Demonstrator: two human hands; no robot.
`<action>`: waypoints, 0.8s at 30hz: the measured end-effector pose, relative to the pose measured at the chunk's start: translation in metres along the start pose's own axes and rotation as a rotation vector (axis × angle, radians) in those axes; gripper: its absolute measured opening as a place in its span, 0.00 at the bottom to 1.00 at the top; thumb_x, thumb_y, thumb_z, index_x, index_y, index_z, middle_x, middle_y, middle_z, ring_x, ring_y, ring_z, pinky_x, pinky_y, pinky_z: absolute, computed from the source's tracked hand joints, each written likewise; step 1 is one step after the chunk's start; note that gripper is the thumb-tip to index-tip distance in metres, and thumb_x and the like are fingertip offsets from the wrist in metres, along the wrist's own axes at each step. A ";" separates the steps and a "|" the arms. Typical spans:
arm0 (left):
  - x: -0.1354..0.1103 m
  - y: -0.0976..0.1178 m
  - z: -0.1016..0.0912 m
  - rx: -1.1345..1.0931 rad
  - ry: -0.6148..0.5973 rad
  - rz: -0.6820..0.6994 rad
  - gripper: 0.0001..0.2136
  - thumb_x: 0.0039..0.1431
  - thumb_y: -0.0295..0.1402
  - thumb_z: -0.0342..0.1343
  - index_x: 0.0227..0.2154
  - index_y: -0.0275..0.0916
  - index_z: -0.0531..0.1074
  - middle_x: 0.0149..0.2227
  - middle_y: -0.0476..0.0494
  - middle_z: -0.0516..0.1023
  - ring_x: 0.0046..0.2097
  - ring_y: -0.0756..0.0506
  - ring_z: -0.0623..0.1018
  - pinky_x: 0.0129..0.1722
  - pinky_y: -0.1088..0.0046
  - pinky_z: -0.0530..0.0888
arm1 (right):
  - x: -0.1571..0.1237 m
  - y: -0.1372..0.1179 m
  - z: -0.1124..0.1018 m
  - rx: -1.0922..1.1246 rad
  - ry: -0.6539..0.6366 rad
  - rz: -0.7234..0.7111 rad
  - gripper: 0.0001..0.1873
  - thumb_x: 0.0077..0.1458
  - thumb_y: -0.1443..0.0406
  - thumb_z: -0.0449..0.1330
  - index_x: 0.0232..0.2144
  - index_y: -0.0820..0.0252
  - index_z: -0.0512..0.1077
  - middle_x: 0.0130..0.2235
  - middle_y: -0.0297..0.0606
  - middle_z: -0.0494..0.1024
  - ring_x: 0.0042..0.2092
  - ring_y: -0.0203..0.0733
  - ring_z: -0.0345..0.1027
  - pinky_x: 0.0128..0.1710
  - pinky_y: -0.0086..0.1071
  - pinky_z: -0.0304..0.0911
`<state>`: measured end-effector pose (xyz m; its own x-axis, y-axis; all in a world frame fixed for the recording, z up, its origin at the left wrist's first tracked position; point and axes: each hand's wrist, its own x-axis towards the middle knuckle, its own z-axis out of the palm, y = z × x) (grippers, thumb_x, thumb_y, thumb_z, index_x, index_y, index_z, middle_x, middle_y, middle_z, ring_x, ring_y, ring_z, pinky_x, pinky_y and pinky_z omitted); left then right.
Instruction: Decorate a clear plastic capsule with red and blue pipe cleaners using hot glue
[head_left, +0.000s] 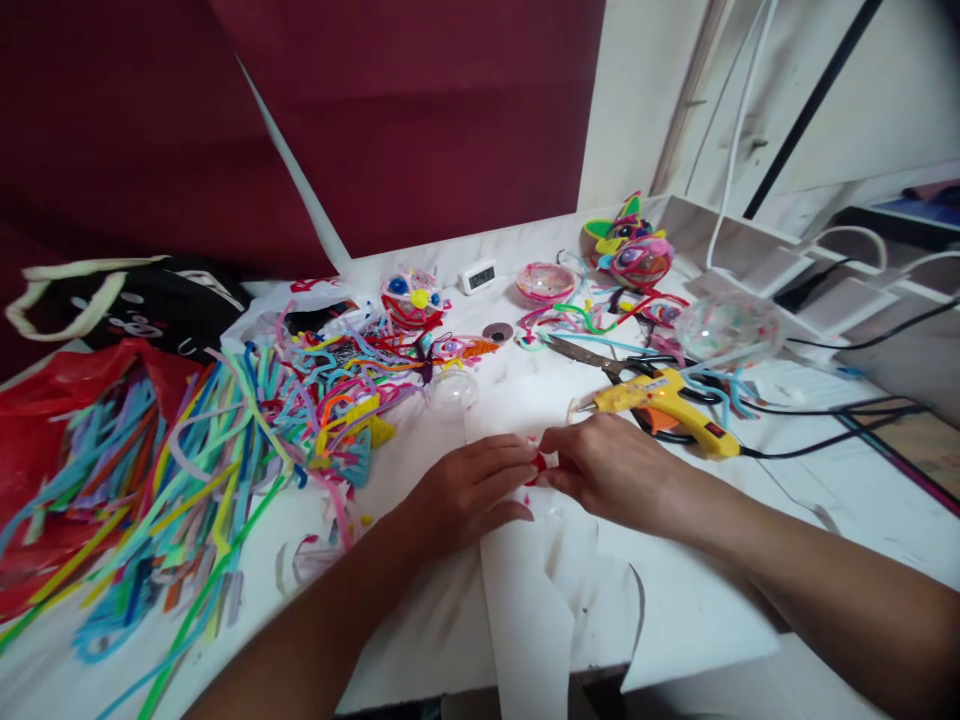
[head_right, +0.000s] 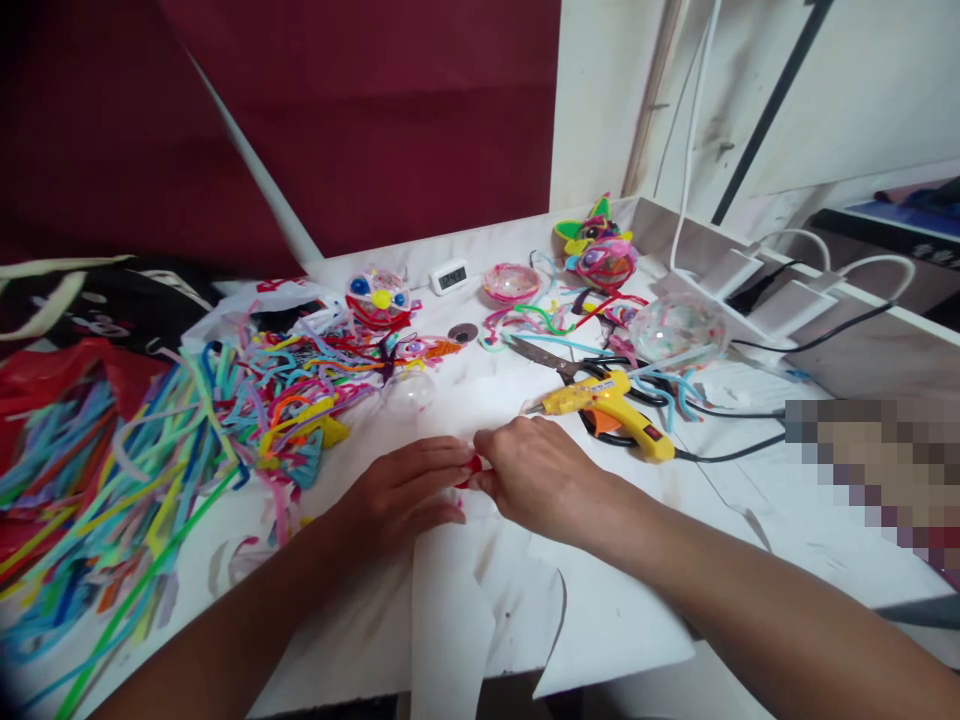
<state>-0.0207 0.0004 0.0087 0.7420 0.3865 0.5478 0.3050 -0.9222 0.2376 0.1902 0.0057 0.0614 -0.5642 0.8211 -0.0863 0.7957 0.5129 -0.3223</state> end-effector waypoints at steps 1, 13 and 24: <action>0.001 0.000 -0.001 0.016 0.002 0.019 0.18 0.56 0.32 0.59 0.48 0.30 0.68 0.49 0.33 0.74 0.55 0.41 0.71 0.55 0.59 0.72 | 0.000 0.002 -0.001 0.007 -0.002 -0.012 0.08 0.55 0.62 0.56 0.30 0.58 0.73 0.25 0.37 0.77 0.28 0.41 0.70 0.25 0.30 0.49; 0.003 0.004 -0.007 0.230 -0.049 0.110 0.14 0.58 0.33 0.58 0.46 0.33 0.69 0.48 0.35 0.76 0.55 0.42 0.73 0.53 0.61 0.74 | 0.003 0.017 -0.005 0.095 -0.032 -0.161 0.09 0.56 0.71 0.53 0.31 0.58 0.73 0.28 0.36 0.78 0.31 0.38 0.70 0.29 0.29 0.53; 0.002 0.005 -0.006 0.204 -0.057 0.080 0.14 0.59 0.32 0.57 0.46 0.32 0.69 0.49 0.34 0.75 0.55 0.41 0.72 0.55 0.61 0.72 | 0.004 0.009 -0.005 0.038 -0.039 -0.151 0.10 0.57 0.74 0.54 0.32 0.60 0.74 0.33 0.39 0.79 0.35 0.39 0.72 0.32 0.30 0.55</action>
<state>-0.0212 -0.0031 0.0164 0.7997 0.3159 0.5105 0.3537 -0.9350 0.0245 0.1962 0.0149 0.0625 -0.6857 0.7245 -0.0703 0.6925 0.6194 -0.3699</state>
